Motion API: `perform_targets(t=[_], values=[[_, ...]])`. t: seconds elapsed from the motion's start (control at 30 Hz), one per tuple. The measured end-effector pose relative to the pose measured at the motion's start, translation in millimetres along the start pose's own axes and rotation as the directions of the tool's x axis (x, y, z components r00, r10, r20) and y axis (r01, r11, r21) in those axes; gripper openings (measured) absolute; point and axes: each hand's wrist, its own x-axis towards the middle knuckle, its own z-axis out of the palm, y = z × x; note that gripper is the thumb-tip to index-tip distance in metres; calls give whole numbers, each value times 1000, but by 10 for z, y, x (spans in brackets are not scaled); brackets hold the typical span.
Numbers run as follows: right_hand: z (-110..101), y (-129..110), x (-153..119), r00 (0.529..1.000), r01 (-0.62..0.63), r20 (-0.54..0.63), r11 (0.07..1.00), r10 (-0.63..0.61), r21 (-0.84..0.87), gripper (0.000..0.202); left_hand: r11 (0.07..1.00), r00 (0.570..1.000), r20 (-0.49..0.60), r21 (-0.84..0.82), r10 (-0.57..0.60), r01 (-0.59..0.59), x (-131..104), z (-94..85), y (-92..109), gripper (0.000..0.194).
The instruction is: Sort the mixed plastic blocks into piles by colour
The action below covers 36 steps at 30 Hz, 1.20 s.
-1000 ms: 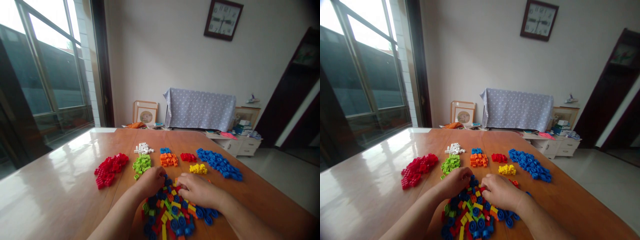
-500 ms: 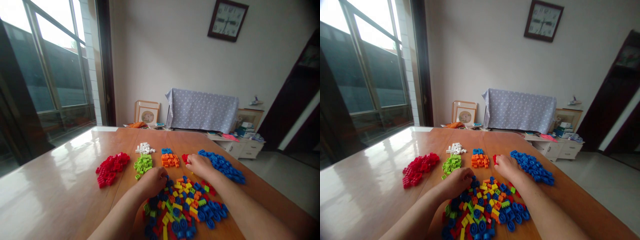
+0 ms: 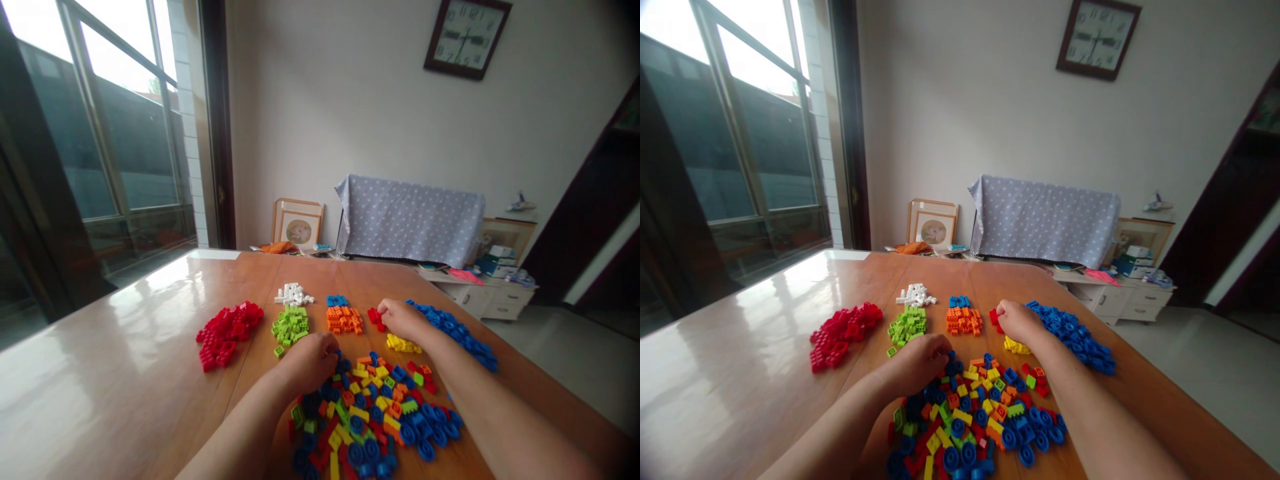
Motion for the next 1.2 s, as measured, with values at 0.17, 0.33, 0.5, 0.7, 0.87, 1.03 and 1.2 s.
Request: perform_targets(t=[0.17, 0.33, 0.5, 0.7, 0.87, 1.03, 1.2], values=[[22, -58, 19, 999, -11, 38, 1000, 12, -27, 21, 1000, 1000, -4, -19, 18, -18, -9, -2, -3, 20], [-28, -112, -13, 998, -56, 34, 994, 60, -94, 21, 999, 1000, -8, -30, 16, -16, -5, 19, -34, 20], [-35, -168, -14, 997, -40, 65, 992, 49, -120, 20, 1000, 1000, -4, -23, 16, -16, -3, 16, -33, 21], [-14, -150, 10, 996, -9, 87, 997, 15, -76, 19, 1000, 1000, -7, -23, 18, -18, -6, 14, -31, 20], [18, -114, 15, 993, 61, 105, 995, -52, -83, 17, 999, 1000, -12, -28, 18, -18, 0, 34, -55, 21], [51, -134, 21, 989, 105, 113, 988, -92, -117, 16, 1000, 1000, -3, -24, 15, -15, -4, 28, -45, 22], [66, -152, 43, 995, 67, 89, 983, -53, -171, 11, 1000, 1000, 3, -17, 6, -6, -12, 15, -22, 21]])
